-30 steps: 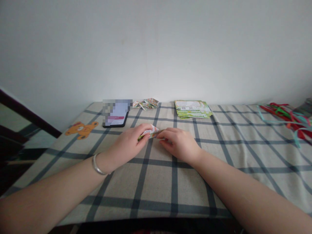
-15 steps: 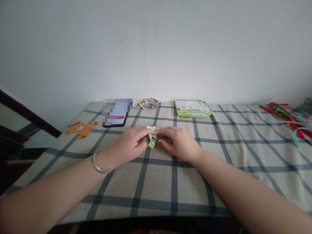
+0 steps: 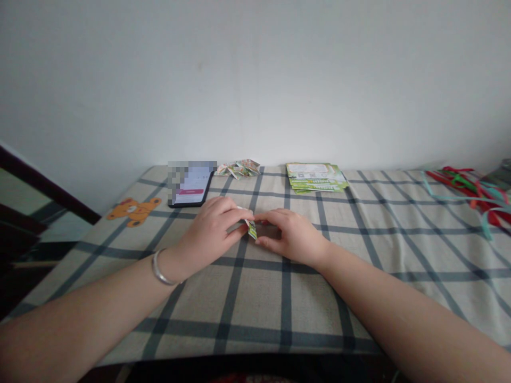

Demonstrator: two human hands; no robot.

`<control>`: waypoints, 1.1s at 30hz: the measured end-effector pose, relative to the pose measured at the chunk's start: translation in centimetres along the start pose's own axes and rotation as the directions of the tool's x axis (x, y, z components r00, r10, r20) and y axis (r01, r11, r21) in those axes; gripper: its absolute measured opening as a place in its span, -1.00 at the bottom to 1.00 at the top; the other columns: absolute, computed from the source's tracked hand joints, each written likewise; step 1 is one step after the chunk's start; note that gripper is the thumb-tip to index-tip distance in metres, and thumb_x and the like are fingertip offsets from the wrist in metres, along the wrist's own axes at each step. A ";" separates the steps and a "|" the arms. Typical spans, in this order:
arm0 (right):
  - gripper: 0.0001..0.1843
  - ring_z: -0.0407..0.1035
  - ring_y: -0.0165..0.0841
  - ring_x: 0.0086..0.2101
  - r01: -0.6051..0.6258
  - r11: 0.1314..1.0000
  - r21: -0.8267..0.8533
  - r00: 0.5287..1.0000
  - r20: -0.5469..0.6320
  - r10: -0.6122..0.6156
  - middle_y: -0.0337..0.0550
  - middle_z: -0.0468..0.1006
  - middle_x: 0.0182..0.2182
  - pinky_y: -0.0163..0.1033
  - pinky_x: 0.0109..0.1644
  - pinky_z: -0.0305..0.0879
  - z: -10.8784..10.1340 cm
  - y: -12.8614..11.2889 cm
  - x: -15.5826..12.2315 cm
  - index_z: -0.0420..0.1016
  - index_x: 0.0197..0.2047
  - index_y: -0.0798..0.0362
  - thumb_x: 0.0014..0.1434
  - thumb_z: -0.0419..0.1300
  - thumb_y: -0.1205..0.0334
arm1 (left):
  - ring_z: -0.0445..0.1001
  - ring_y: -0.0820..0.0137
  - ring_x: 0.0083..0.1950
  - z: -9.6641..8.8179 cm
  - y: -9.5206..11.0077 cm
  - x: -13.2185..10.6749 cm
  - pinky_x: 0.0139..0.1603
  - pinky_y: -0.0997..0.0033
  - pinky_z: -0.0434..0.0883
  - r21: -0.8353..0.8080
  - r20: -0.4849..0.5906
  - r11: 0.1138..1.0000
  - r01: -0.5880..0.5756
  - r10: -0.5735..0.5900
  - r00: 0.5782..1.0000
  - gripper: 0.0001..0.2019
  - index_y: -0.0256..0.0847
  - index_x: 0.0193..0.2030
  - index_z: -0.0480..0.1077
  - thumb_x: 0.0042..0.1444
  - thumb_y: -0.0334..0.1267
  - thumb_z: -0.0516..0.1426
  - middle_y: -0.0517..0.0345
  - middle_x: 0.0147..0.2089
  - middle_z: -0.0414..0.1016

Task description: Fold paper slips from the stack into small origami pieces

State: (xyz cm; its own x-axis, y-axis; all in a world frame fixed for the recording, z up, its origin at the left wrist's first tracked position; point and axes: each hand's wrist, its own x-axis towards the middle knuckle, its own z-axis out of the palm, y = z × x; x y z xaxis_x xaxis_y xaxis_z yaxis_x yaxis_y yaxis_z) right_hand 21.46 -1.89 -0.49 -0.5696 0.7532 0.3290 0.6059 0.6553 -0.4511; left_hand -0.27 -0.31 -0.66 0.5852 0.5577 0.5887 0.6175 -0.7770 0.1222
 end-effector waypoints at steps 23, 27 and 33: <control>-0.94 0.39 -0.41 -0.34 0.085 0.996 0.022 0.983 -0.164 -0.080 -0.18 0.52 -0.34 -0.29 -0.28 0.33 -0.2 -0.3 -0.2 0.43 -0.22 0.05 0.20 0.18 0.31 | 0.43 0.31 -0.14 -0.8 0.3 0.4 0.08 0.17 0.31 0.195 0.113 0.965 -0.175 0.155 0.981 -0.89 -0.23 -0.29 0.40 0.25 -0.35 0.07 0.14 -0.25 0.50; -0.96 0.38 -0.41 -0.35 0.054 0.998 -0.037 0.979 -0.196 -0.060 -0.21 0.53 -0.37 -0.30 -0.29 0.29 -0.2 -0.2 -0.1 0.45 -0.26 0.05 0.19 0.18 0.34 | 0.46 0.33 -0.18 -0.6 0.3 0.3 0.08 0.17 0.34 0.116 0.106 0.985 -0.129 0.117 0.987 -0.90 -0.24 -0.25 0.39 0.26 -0.32 0.08 0.14 -0.27 0.51; -0.94 0.39 -0.41 -0.36 0.063 0.995 -0.074 0.979 -0.188 -0.076 -0.20 0.54 -0.37 -0.31 -0.31 0.29 -0.3 -0.1 -0.1 0.46 -0.28 0.05 0.22 0.15 0.33 | 0.50 0.33 -0.31 -0.3 0.4 -0.1 -0.27 0.34 0.40 0.076 0.089 0.992 -0.100 0.093 0.992 -0.93 -0.22 -0.24 0.34 0.24 -0.28 0.10 0.16 -0.37 0.51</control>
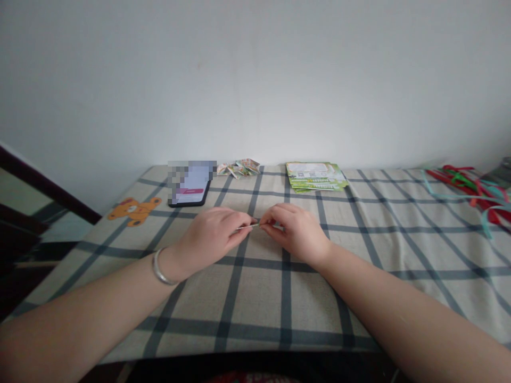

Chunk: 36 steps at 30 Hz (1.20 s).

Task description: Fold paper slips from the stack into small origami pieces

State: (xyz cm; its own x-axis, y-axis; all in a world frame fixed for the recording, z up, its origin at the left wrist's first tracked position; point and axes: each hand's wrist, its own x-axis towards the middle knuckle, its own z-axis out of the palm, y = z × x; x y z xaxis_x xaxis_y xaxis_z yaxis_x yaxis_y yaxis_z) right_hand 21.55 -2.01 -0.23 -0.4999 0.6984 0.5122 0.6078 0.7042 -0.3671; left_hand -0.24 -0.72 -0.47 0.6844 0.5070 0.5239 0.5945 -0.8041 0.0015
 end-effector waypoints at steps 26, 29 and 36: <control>-0.98 0.48 -0.35 -0.27 0.102 0.985 -0.141 0.966 -0.221 -0.132 -0.19 0.61 -0.26 -0.23 -0.19 0.37 0.3 -0.5 0.0 0.47 -0.27 0.01 0.19 0.24 0.30 | 0.54 0.50 -0.45 0.0 0.6 -0.1 -0.44 0.58 0.35 -0.478 0.053 0.829 0.291 -0.303 0.951 -0.97 -0.19 -0.21 0.29 0.25 -0.31 0.08 0.33 -0.49 0.46; -0.97 0.47 -0.35 -0.29 0.103 0.986 -0.129 0.962 -0.239 -0.132 -0.19 0.61 -0.29 -0.22 -0.20 0.36 0.3 -0.5 0.0 0.47 -0.28 0.00 0.19 0.25 0.30 | 0.55 0.53 -0.45 0.1 0.8 -0.2 -0.44 0.60 0.36 -0.535 0.076 0.793 0.291 -0.297 0.952 -0.93 -0.18 -0.19 0.26 0.29 -0.26 0.05 0.32 -0.43 0.48; -0.95 0.46 -0.35 -0.27 0.119 0.986 -0.115 0.951 -0.271 -0.146 -0.15 0.59 -0.27 -0.22 -0.19 0.37 0.2 -0.4 -0.2 0.49 -0.25 0.01 0.17 0.26 0.31 | 0.56 0.52 -0.47 0.2 0.8 -0.4 -0.45 0.59 0.38 -0.527 0.081 0.802 0.282 -0.283 0.956 -0.93 -0.19 -0.14 0.22 0.31 -0.26 0.02 0.32 -0.45 0.49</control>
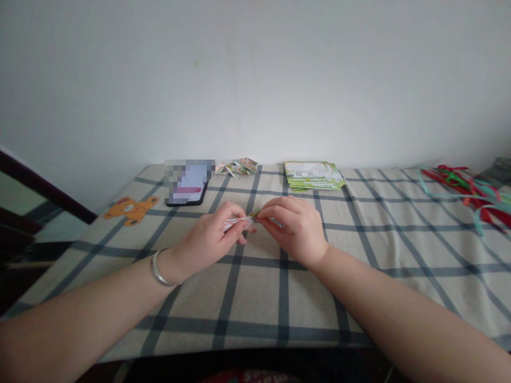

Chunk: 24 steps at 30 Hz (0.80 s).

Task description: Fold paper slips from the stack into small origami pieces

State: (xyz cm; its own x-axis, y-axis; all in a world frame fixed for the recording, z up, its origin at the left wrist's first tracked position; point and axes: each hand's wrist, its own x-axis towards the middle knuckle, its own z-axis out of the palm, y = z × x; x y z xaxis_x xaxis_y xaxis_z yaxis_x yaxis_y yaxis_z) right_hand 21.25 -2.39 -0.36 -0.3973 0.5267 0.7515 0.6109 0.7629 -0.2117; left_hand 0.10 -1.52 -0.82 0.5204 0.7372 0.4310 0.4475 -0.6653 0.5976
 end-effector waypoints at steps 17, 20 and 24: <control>-0.92 0.45 -0.31 -0.28 -0.006 0.999 -0.053 0.999 0.050 0.009 -0.17 0.63 -0.25 -0.15 -0.18 0.32 -0.1 0.1 0.3 0.56 -0.23 -0.02 0.18 0.25 0.27 | 0.57 0.49 -0.47 -0.1 -0.5 0.2 -0.44 0.57 0.38 0.032 0.024 0.999 -0.018 0.017 1.000 -0.91 -0.19 -0.16 0.25 0.31 -0.24 0.03 0.31 -0.47 0.50; -0.92 0.44 -0.31 -0.28 -0.003 0.999 -0.043 0.998 0.067 0.006 -0.16 0.63 -0.26 -0.15 -0.19 0.32 -0.1 0.1 0.5 0.57 -0.24 -0.03 0.19 0.24 0.28 | 0.56 0.48 -0.47 -0.1 -0.5 0.2 -0.44 0.56 0.38 0.079 0.019 0.996 -0.052 0.050 0.999 -0.92 -0.20 -0.16 0.26 0.31 -0.26 0.02 0.30 -0.49 0.50; -0.93 0.42 -0.31 -0.28 0.021 1.000 -0.020 0.997 0.070 -0.020 -0.16 0.61 -0.28 -0.16 -0.18 0.32 0.1 0.2 0.6 0.55 -0.25 -0.01 0.18 0.23 0.31 | 0.54 0.43 -0.44 -0.1 -0.5 0.2 -0.43 0.51 0.37 0.252 0.011 0.956 -0.151 0.153 0.988 -0.95 -0.22 -0.19 0.27 0.29 -0.31 0.04 0.25 -0.48 0.50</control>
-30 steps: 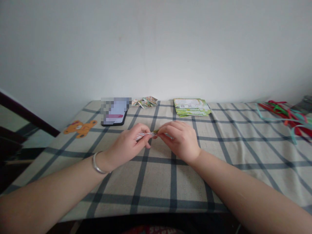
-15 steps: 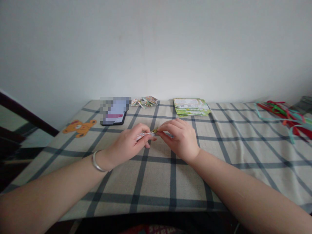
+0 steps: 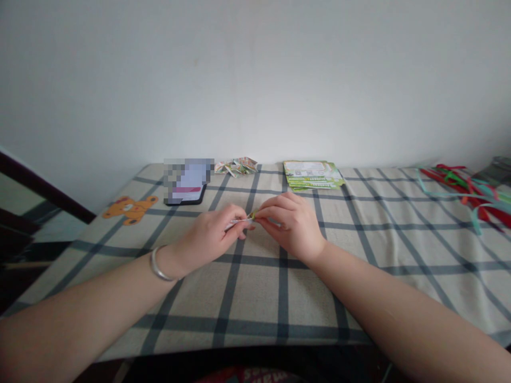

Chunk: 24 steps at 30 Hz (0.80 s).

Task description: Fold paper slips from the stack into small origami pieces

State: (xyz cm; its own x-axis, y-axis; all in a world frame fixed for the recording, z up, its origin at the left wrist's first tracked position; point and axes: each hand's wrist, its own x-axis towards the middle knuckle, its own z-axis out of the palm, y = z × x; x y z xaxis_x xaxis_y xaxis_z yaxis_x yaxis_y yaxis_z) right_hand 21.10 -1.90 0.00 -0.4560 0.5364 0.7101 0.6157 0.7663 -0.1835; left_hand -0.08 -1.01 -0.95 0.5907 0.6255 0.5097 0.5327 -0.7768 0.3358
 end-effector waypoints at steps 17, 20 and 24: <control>-0.91 0.32 -0.35 -0.36 -0.012 1.000 -0.014 0.996 0.092 0.013 -0.15 0.44 -0.39 -0.22 -0.30 0.24 0.4 0.1 0.0 0.53 -0.36 0.05 0.13 0.20 0.36 | 0.46 0.36 -0.48 -0.2 -0.1 0.2 -0.48 0.42 0.31 0.444 0.022 0.860 -0.251 0.270 0.963 -0.77 -0.21 -0.28 0.34 0.34 -0.22 -0.05 0.19 -0.54 0.42; -0.93 0.33 -0.33 -0.35 -0.018 0.999 -0.040 0.996 0.086 0.021 -0.14 0.46 -0.38 -0.21 -0.28 0.25 0.3 0.0 0.0 0.53 -0.35 0.04 0.14 0.21 0.34 | 0.46 0.38 -0.46 -0.3 -0.1 0.2 -0.44 0.42 0.33 0.444 0.020 0.860 -0.252 0.272 0.962 -0.78 -0.21 -0.27 0.35 0.34 -0.24 -0.05 0.19 -0.52 0.43; -0.92 0.32 -0.32 -0.35 -0.007 0.991 -0.134 0.995 0.096 0.020 -0.13 0.48 -0.39 -0.20 -0.28 0.24 0.1 -0.2 0.0 0.53 -0.37 0.04 0.17 0.22 0.29 | 0.44 0.40 -0.44 -0.4 -0.2 0.2 -0.41 0.43 0.34 0.451 0.032 0.851 -0.269 0.285 0.958 -0.83 -0.19 -0.29 0.34 0.31 -0.27 -0.01 0.23 -0.53 0.39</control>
State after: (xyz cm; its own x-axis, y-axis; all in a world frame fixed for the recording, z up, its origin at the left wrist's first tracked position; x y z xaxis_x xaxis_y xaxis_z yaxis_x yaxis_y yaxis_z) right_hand 20.93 -1.98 0.01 -0.5027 0.5833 0.6380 0.6995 0.7082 -0.0962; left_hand -0.28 -0.77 -0.61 0.7373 0.3800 0.5586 0.5679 -0.7964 -0.2078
